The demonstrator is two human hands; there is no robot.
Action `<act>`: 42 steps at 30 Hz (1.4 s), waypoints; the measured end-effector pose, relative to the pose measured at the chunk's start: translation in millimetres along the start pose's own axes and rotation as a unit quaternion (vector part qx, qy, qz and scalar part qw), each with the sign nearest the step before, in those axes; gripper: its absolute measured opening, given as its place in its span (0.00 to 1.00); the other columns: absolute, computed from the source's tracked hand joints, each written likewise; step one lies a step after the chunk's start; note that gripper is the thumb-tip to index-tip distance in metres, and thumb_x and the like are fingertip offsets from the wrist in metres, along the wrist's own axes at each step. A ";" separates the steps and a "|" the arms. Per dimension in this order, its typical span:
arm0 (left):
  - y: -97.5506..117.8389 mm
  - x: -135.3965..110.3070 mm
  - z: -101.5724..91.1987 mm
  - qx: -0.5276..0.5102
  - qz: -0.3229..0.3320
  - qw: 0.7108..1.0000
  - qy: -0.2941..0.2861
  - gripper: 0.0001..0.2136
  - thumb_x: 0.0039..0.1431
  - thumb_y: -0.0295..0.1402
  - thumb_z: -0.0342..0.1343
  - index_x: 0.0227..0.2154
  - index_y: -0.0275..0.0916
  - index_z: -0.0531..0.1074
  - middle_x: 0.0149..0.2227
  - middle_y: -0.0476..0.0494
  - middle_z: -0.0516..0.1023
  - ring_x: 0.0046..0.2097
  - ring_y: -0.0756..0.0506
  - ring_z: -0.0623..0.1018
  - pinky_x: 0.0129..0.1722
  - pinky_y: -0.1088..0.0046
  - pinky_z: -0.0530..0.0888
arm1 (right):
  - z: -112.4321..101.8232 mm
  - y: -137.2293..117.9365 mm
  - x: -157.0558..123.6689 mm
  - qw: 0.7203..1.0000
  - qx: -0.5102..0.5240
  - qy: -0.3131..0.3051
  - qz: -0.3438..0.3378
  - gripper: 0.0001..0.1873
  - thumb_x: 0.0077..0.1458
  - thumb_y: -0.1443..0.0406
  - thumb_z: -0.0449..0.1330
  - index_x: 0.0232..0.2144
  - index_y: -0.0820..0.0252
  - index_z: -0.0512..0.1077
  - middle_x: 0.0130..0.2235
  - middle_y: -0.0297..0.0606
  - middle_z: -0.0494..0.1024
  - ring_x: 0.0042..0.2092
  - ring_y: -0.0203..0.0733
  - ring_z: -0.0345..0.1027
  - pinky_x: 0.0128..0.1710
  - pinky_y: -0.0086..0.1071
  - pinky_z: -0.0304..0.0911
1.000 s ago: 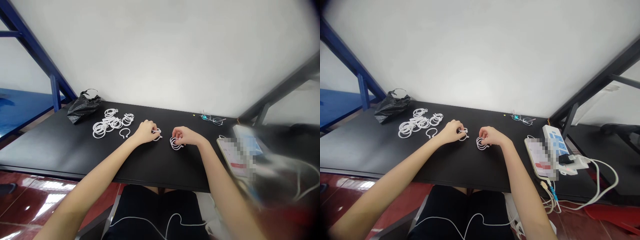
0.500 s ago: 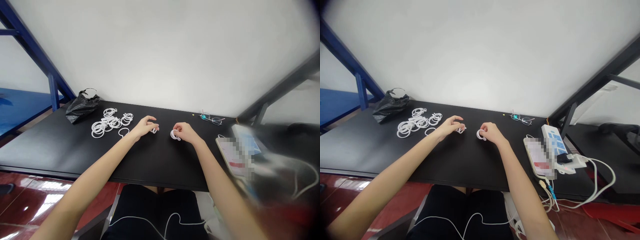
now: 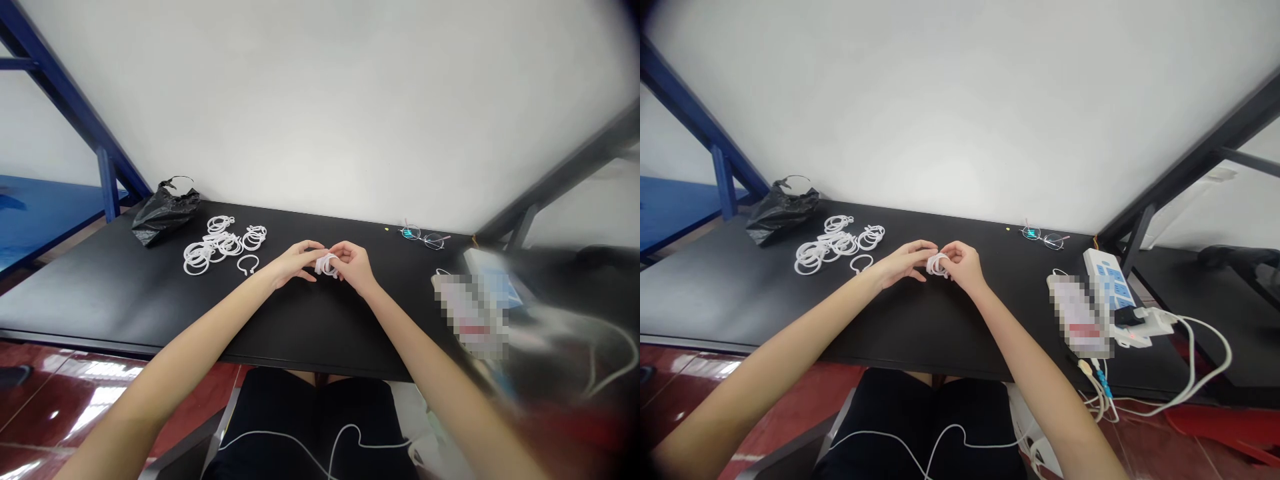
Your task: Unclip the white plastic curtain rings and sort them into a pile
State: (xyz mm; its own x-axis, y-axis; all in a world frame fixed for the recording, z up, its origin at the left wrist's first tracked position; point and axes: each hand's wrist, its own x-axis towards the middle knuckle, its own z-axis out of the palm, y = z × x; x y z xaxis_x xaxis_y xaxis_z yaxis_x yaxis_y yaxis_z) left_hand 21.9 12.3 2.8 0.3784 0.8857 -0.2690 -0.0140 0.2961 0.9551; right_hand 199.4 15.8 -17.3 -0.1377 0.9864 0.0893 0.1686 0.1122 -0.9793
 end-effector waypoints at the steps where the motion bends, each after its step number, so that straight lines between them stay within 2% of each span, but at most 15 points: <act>1: -0.4 0.4 -1.0 0.004 0.002 1.000 -0.002 0.25 0.47 0.44 0.68 0.46 0.40 0.69 0.39 0.42 0.78 0.41 0.44 0.79 0.30 0.72 0.76 | -0.3 -0.5 0.4 1.000 0.011 0.001 0.003 0.10 0.41 0.63 0.66 0.29 0.58 0.71 0.24 0.31 0.73 0.19 0.33 0.64 0.13 0.26 0.59; 5: -1.3 1.9 -4.7 0.002 0.007 1.000 -0.005 0.31 0.40 0.39 0.73 0.49 0.40 0.69 0.36 0.44 0.79 0.36 0.47 0.79 0.30 0.74 0.74 | -0.7 -2.5 1.7 0.997 0.069 -0.023 0.019 0.17 0.36 0.61 0.72 0.29 0.59 0.71 0.26 0.31 0.73 0.22 0.34 0.68 0.17 0.27 0.65; 10: 0.1 2.0 -7.6 -0.016 0.004 1.000 -0.009 0.31 0.42 0.38 0.72 0.50 0.41 0.68 0.39 0.43 0.80 0.37 0.47 0.79 0.30 0.75 0.74 | -5.2 -5.4 1.8 0.988 0.127 -0.070 0.053 0.19 0.35 0.61 0.74 0.30 0.60 0.72 0.30 0.34 0.78 0.30 0.37 0.74 0.25 0.27 0.70; 16: 2.5 0.3 -7.3 -0.004 0.009 1.000 0.000 0.28 0.45 0.38 0.70 0.49 0.40 0.69 0.39 0.42 0.80 0.38 0.47 0.80 0.28 0.77 0.73 | -9.8 -8.7 1.0 0.974 0.183 -0.110 0.080 0.20 0.34 0.61 0.75 0.30 0.60 0.73 0.33 0.34 0.80 0.35 0.41 0.77 0.41 0.38 0.73; 21: 3.5 -0.5 -5.3 -0.005 0.016 1.000 -0.009 0.26 0.47 0.43 0.69 0.47 0.39 0.70 0.36 0.42 0.80 0.39 0.45 0.80 0.33 0.72 0.75 | -8.6 -14.0 5.3 0.979 0.165 -0.096 0.068 0.18 0.36 0.62 0.74 0.30 0.60 0.72 0.33 0.34 0.80 0.34 0.40 0.77 0.39 0.38 0.74; 27: 3.8 -1.7 -5.4 -0.018 0.016 0.998 -0.052 0.24 0.48 0.38 0.69 0.47 0.39 0.69 0.37 0.40 0.81 0.41 0.44 0.81 0.34 0.73 0.75 | -4.4 -16.7 2.7 0.983 0.150 -0.062 0.080 0.14 0.39 0.63 0.71 0.30 0.59 0.73 0.36 0.35 0.80 0.34 0.37 0.74 0.38 0.36 0.74; 30: 5.2 -2.1 -4.5 -0.068 0.005 0.996 -0.055 0.22 0.52 0.40 0.66 0.48 0.40 0.70 0.40 0.39 0.81 0.42 0.43 0.81 0.35 0.71 0.76 | 1.1 -11.4 -2.1 0.981 0.175 -0.017 0.085 0.14 0.42 0.60 0.70 0.31 0.58 0.74 0.35 0.34 0.79 0.35 0.36 0.73 0.38 0.33 0.72; 32: 7.5 -2.5 -3.1 -0.124 0.011 0.989 -0.080 0.19 0.56 0.44 0.62 0.47 0.40 0.72 0.44 0.37 0.80 0.46 0.42 0.80 0.40 0.67 0.77 | 4.1 -9.1 -4.4 0.975 0.200 -0.007 0.098 0.15 0.45 0.56 0.68 0.33 0.57 0.74 0.34 0.34 0.78 0.36 0.37 0.73 0.38 0.32 0.72; 35: 11.2 -3.8 -0.4 -0.188 0.036 0.973 -0.130 0.20 0.61 0.48 0.54 0.45 0.36 0.76 0.51 0.34 0.77 0.54 0.39 0.76 0.52 0.62 0.74 | 3.8 -10.7 -7.1 0.966 0.236 -0.022 0.103 0.18 0.51 0.50 0.64 0.36 0.56 0.74 0.34 0.35 0.77 0.38 0.39 0.73 0.40 0.34 0.71; 37: 11.8 -4.9 2.0 -0.193 0.063 0.971 -0.128 0.22 0.63 0.49 0.51 0.46 0.35 0.76 0.52 0.33 0.77 0.56 0.38 0.74 0.55 0.60 0.72 | 0.4 -14.6 -9.8 0.963 0.247 -0.026 0.106 0.19 0.53 0.49 0.62 0.37 0.57 0.74 0.36 0.37 0.78 0.39 0.41 0.73 0.42 0.35 0.71; 39: 10.0 -6.1 5.1 -0.165 0.108 0.974 -0.107 0.22 0.63 0.48 0.51 0.47 0.34 0.76 0.51 0.33 0.78 0.56 0.38 0.74 0.57 0.59 0.71 | -3.7 -19.4 -13.8 0.958 0.248 -0.044 0.133 0.21 0.55 0.47 0.59 0.39 0.57 0.74 0.40 0.40 0.78 0.41 0.43 0.74 0.42 0.37 0.72; 42: 4.1 -9.9 12.2 -0.074 0.186 0.975 -0.100 0.21 0.62 0.46 0.54 0.46 0.33 0.77 0.47 0.34 0.80 0.52 0.37 0.77 0.53 0.58 0.73 | -6.7 -25.6 -20.6 0.936 0.268 -0.134 0.186 0.27 0.58 0.43 0.53 0.41 0.59 0.74 0.44 0.45 0.79 0.46 0.48 0.74 0.44 0.40 0.72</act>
State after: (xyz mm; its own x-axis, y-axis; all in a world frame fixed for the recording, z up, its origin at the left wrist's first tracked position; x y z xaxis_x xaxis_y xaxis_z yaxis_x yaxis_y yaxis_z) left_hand 29.3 0.3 10.9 0.4938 0.8590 0.1354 -0.3121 0.0297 0.9496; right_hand 204.5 -6.6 7.2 -0.4192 0.8717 -0.2537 -0.2495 -0.3793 -0.8910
